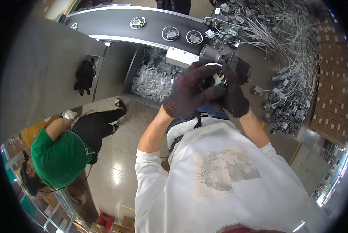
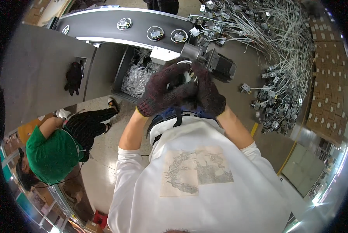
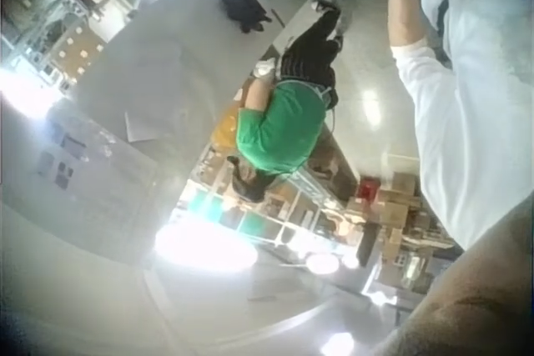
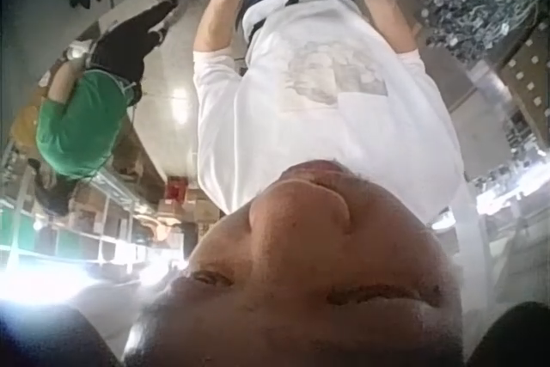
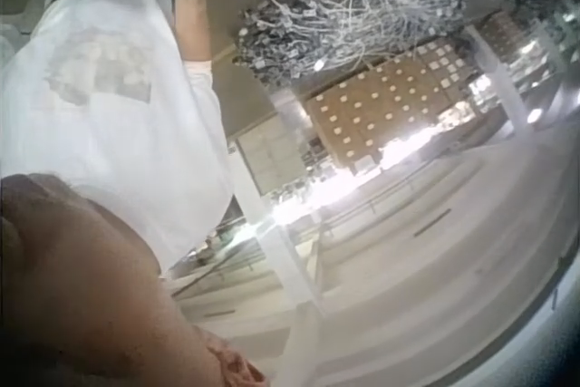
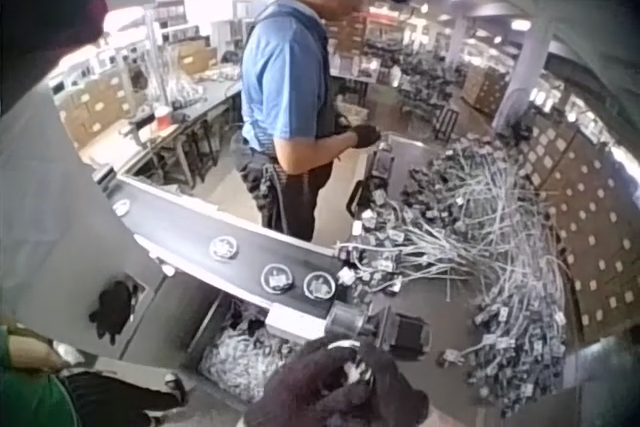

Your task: The person assembles and organizes wire harnesses onto a circular fixture by hand, working at a manual production station.

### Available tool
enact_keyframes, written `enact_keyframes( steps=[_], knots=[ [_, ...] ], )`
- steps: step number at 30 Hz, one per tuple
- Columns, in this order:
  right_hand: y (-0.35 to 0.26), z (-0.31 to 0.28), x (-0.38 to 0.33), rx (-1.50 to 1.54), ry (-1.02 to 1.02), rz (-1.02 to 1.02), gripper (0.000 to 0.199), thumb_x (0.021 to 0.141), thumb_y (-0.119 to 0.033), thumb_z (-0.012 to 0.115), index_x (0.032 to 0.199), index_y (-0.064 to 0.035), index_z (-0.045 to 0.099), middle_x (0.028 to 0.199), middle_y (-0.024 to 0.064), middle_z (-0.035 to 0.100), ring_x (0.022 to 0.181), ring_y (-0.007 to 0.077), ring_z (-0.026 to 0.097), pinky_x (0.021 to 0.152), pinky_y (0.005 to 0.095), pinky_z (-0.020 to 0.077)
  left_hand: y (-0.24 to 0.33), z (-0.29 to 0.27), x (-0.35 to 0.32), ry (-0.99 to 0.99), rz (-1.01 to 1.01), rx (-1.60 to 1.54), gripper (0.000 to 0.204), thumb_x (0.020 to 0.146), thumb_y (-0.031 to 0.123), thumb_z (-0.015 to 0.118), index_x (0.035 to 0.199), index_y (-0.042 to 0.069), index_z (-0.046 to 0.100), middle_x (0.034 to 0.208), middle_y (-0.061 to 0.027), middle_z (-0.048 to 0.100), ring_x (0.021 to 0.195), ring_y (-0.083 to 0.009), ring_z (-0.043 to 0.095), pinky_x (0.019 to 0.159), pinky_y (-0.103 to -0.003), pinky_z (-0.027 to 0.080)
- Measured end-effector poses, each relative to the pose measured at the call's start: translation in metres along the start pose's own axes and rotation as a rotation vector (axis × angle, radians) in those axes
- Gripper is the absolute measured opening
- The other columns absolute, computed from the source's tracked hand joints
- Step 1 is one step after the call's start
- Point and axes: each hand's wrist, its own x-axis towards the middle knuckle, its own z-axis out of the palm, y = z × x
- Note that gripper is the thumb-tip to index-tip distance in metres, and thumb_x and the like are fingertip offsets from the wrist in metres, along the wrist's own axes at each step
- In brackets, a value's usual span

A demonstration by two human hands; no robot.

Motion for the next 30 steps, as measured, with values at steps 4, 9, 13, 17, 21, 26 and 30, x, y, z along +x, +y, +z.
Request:
enact_keyframes(
  steps=[4,9,13,17,21,26,30],
  knots=[
    [-0.029,-0.046,0.008,-0.294,-0.497,0.195,0.051,0.111,-0.047,0.039,0.121,-0.0053,0.066,0.097,0.0066,0.071,0.084,0.0175,0.069,0.073,0.0366,0.0556,-0.012,0.020,0.014,0.044,-0.113,0.011,0.048,0.084,0.018,0.079,0.128,0.005,0.065,0.116,-0.0178,0.068,0.098,-0.0314,0.069,0.082,-0.041,0.057],
    [-0.025,-0.015,-0.010,-0.625,0.132,-0.288,0.037,0.108,-0.039,0.053,0.113,-0.0048,0.067,0.083,0.0044,0.070,0.063,0.0117,0.063,0.058,0.0329,0.0508,0.003,0.027,0.038,-0.047,0.035,0.268,0.042,0.087,0.006,0.071,0.128,0.006,0.063,0.114,-0.0175,0.068,0.106,-0.0332,0.070,0.088,-0.038,0.058],
    [-0.034,-0.028,-0.018,-0.338,0.308,-0.057,0.038,0.107,-0.041,0.056,0.123,-0.0062,0.063,0.083,0.0000,0.066,0.061,0.0061,0.055,0.051,0.0244,0.0436,-0.001,0.029,0.041,-0.037,-0.139,-0.281,0.041,0.088,0.005,0.071,0.128,0.005,0.062,0.116,-0.0184,0.068,0.105,-0.0335,0.071,0.088,-0.035,0.059],
    [-0.020,-0.035,-0.023,-0.582,0.318,-0.343,0.047,0.107,-0.042,0.055,0.131,-0.0023,0.061,0.103,0.0041,0.069,0.084,0.0068,0.063,0.064,0.0251,0.0530,-0.018,0.041,0.048,-0.128,0.007,0.323,0.027,0.097,0.003,0.055,0.123,0.001,0.061,0.102,-0.0185,0.066,0.079,-0.0367,0.071,0.064,-0.043,0.057],
    [-0.018,-0.046,-0.030,-0.493,0.331,-0.331,0.046,0.107,-0.041,0.054,0.130,-0.0012,0.060,0.111,0.0056,0.069,0.095,0.0085,0.064,0.073,0.0267,0.0553,-0.023,0.062,0.055,-0.141,0.071,0.276,0.027,0.098,0.009,0.057,0.124,0.002,0.062,0.095,-0.0179,0.064,0.074,-0.0327,0.069,0.061,-0.040,0.055],
    [-0.032,-0.047,-0.025,-0.298,0.420,-0.210,0.047,0.109,-0.041,0.048,0.133,-0.0024,0.059,0.115,0.0052,0.069,0.101,0.0131,0.066,0.087,0.0299,0.0548,-0.049,0.087,0.064,-0.040,-0.537,-0.571,0.031,0.101,0.018,0.065,0.128,0.004,0.063,0.090,-0.0063,0.066,0.071,-0.0130,0.063,0.060,-0.030,0.050],
    [-0.040,-0.046,-0.022,-0.181,0.536,-0.238,0.046,0.109,-0.041,0.046,0.134,-0.0035,0.058,0.115,0.0075,0.069,0.102,0.0148,0.065,0.086,0.0313,0.0543,-0.046,0.086,0.073,-0.123,-0.177,-0.159,0.036,0.101,0.021,0.068,0.132,0.004,0.062,0.092,-0.0044,0.068,0.076,-0.0087,0.062,0.062,-0.027,0.050]
  ],
)
